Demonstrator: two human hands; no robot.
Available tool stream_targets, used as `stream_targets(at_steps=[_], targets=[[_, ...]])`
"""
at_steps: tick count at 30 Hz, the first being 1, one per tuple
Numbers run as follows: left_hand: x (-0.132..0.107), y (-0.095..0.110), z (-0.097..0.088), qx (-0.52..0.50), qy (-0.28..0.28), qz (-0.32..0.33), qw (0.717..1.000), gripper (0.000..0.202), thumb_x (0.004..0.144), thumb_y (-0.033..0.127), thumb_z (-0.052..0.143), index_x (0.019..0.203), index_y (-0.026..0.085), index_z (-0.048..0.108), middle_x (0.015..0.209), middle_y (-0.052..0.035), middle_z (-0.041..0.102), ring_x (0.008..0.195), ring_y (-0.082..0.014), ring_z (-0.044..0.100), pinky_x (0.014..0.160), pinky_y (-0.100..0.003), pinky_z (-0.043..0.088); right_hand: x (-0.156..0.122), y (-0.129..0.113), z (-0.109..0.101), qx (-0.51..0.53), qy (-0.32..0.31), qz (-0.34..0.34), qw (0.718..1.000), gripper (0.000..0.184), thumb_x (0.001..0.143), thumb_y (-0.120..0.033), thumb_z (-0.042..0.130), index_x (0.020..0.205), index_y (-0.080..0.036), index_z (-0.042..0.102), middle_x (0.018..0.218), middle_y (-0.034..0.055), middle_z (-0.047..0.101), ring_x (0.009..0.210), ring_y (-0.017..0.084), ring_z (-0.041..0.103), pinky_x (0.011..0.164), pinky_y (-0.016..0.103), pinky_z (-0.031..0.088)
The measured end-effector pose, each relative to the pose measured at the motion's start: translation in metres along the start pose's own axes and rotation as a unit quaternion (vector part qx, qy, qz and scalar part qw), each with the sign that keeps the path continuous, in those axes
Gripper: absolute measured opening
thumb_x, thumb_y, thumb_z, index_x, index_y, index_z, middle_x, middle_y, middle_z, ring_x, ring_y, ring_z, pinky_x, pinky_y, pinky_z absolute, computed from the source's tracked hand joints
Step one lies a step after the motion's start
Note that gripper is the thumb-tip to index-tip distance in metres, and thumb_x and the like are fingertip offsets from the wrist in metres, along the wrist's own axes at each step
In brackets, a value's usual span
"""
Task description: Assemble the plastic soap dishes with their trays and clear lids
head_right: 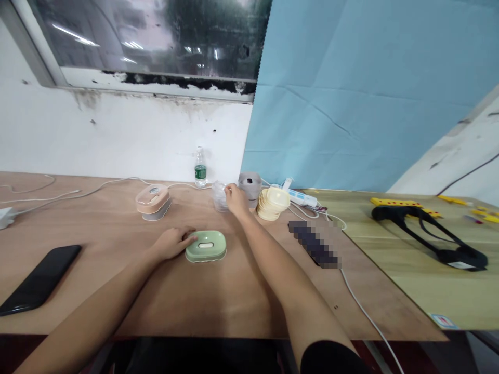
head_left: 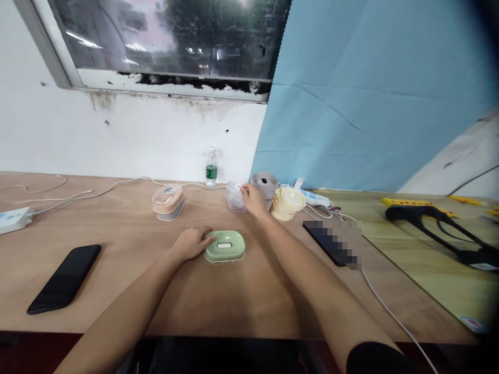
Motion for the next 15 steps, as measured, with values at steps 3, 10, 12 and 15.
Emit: stream_targets(at_steps=[3, 10, 12, 15], targets=[[0.000, 0.001, 0.000, -0.003, -0.001, -0.003, 1.000, 0.050, 0.089, 0.057, 0.039, 0.120, 0.022, 0.059, 0.094, -0.0079, 0.071, 0.083, -0.0244, 0.066, 0.069, -0.031, 0.045, -0.007, -0.009, -0.006, 0.088, 0.037, -0.023, 0.995, 0.020, 0.090, -0.035, 0.044, 0.095, -0.020, 0.056, 0.073, 0.0006, 0.060, 0.068, 0.017, 0.056, 0.066, 0.027, 0.039], [-0.005, 0.004, -0.017, -0.086, 0.130, -0.030, 0.987, 0.050, 0.093, 0.050, 0.039, 0.129, 0.018, 0.050, 0.077, -0.0026, 0.066, 0.071, -0.0184, 0.062, 0.065, -0.027, 0.043, -0.091, -0.020, -0.002, 0.340, -0.019, -0.013, 0.940, 0.036, 0.082, -0.057, 0.055, 0.088, -0.023, 0.046, 0.064, -0.0045, 0.050, 0.052, 0.011, 0.045, 0.052, 0.024, 0.036], [-0.009, 0.007, -0.024, -0.125, 0.190, -0.006, 0.974, 0.048, 0.094, 0.047, 0.039, 0.129, 0.016, 0.050, 0.077, -0.0020, 0.065, 0.070, -0.0164, 0.060, 0.066, -0.026, 0.043, -0.119, -0.018, 0.005, 0.389, -0.066, 0.018, 0.919, 0.041, 0.083, -0.064, 0.048, 0.083, -0.023, 0.046, 0.060, -0.0040, 0.050, 0.049, 0.012, 0.045, 0.049, 0.024, 0.035], [-0.013, 0.011, -0.027, -0.157, 0.226, 0.032, 0.961, 0.048, 0.093, 0.044, 0.041, 0.130, 0.014, 0.048, 0.075, -0.0013, 0.062, 0.067, -0.0147, 0.057, 0.066, -0.025, 0.042, -0.143, -0.016, 0.010, 0.424, -0.115, 0.070, 0.895, 0.049, 0.082, -0.071, 0.043, 0.074, -0.022, 0.047, 0.051, -0.0046, 0.046, 0.042, 0.011, 0.040, 0.043, 0.024, 0.030]])
Point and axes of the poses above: each hand's wrist, its own x-axis towards the middle knuckle, its own z-axis out of the palm, y = z × x, the point moved 4 cm from there along x, towards the middle knuckle
